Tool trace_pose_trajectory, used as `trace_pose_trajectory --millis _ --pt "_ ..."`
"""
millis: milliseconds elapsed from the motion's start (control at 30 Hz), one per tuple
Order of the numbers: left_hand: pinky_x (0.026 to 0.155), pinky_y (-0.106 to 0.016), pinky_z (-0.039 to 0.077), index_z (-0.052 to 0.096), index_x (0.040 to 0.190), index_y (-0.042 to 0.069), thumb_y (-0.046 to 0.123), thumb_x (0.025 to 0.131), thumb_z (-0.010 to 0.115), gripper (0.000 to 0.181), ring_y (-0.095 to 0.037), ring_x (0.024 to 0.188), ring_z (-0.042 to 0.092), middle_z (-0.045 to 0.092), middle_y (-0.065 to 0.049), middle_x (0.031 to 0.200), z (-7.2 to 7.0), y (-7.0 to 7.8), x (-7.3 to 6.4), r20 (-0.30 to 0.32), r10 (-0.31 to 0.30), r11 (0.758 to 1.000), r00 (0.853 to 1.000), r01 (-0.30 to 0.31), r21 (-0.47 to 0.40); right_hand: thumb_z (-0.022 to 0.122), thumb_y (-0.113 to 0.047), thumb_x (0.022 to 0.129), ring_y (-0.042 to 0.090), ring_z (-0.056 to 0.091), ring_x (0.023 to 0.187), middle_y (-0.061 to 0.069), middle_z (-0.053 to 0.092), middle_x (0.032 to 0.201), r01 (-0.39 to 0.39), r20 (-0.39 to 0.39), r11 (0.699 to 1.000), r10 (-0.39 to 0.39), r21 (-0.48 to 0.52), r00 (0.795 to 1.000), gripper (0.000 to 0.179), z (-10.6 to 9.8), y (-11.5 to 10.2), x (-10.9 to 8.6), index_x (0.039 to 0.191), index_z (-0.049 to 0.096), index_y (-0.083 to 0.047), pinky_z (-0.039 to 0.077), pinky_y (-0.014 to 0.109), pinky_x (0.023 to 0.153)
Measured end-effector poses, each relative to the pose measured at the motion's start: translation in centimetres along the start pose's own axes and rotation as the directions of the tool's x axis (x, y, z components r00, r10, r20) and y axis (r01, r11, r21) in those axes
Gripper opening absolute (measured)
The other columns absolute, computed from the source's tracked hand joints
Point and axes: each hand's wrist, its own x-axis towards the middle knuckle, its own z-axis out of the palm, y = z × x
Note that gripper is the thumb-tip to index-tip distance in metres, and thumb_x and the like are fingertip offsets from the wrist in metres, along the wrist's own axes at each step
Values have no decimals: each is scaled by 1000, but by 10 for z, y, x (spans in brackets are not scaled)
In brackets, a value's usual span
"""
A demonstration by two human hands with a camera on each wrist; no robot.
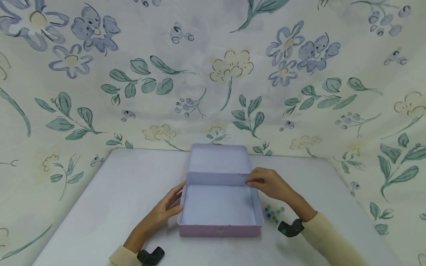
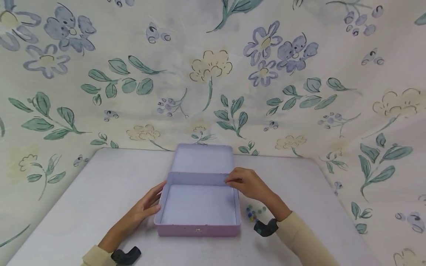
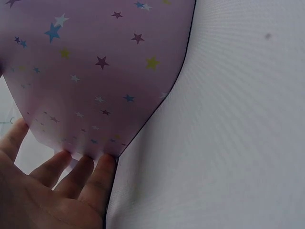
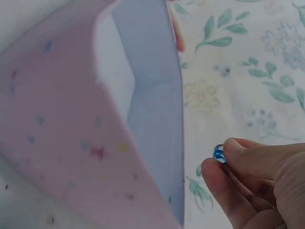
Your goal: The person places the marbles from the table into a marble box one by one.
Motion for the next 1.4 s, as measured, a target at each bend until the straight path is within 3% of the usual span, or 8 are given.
trace_pose_trajectory --millis 167,500,800,1033,1400 --pt "109 -77 24 15 161 19 6 101 48 70 -59 147 15 7 -19 168 -1 -2 0 -6 1 1000 1000 -1 -11 73 -4 89 5 64 84 -1 73 94 51 91 999 -50 -3 995 14 16 -11 22 100 78 -11 57 20 72" --pt "110 -79 20 14 161 22 9 102 48 70 -58 148 13 7 -16 168 -2 -1 2 7 -5 1000 1000 5 -1 73 -1 88 4 63 83 0 72 93 74 259 997 -66 -23 964 16 38 -18 53 102 78 -5 56 16 73" --pt "110 -79 18 13 162 23 10 101 48 71 -56 149 12 5 -16 169 0 3 3 8 -27 1000 1000 27 -7 73 -3 89 6 66 83 5 73 93 145 309 989 -130 -26 942 13 56 -25 72 101 78 -1 55 13 74" --pt "109 -80 18 15 161 20 12 101 49 70 -56 148 13 6 -16 169 -2 2 1 -12 -62 998 998 62 20 72 -4 90 6 67 84 6 73 94 113 350 994 -105 -1 931 14 69 -26 80 103 77 -1 54 12 75" --pt "110 -78 21 15 161 22 11 101 49 70 -56 148 14 6 -15 169 2 3 0 -6 -55 998 998 56 17 71 -2 91 6 66 84 6 74 95 95 397 995 -75 -30 915 12 79 -24 87 101 78 -1 54 12 74"
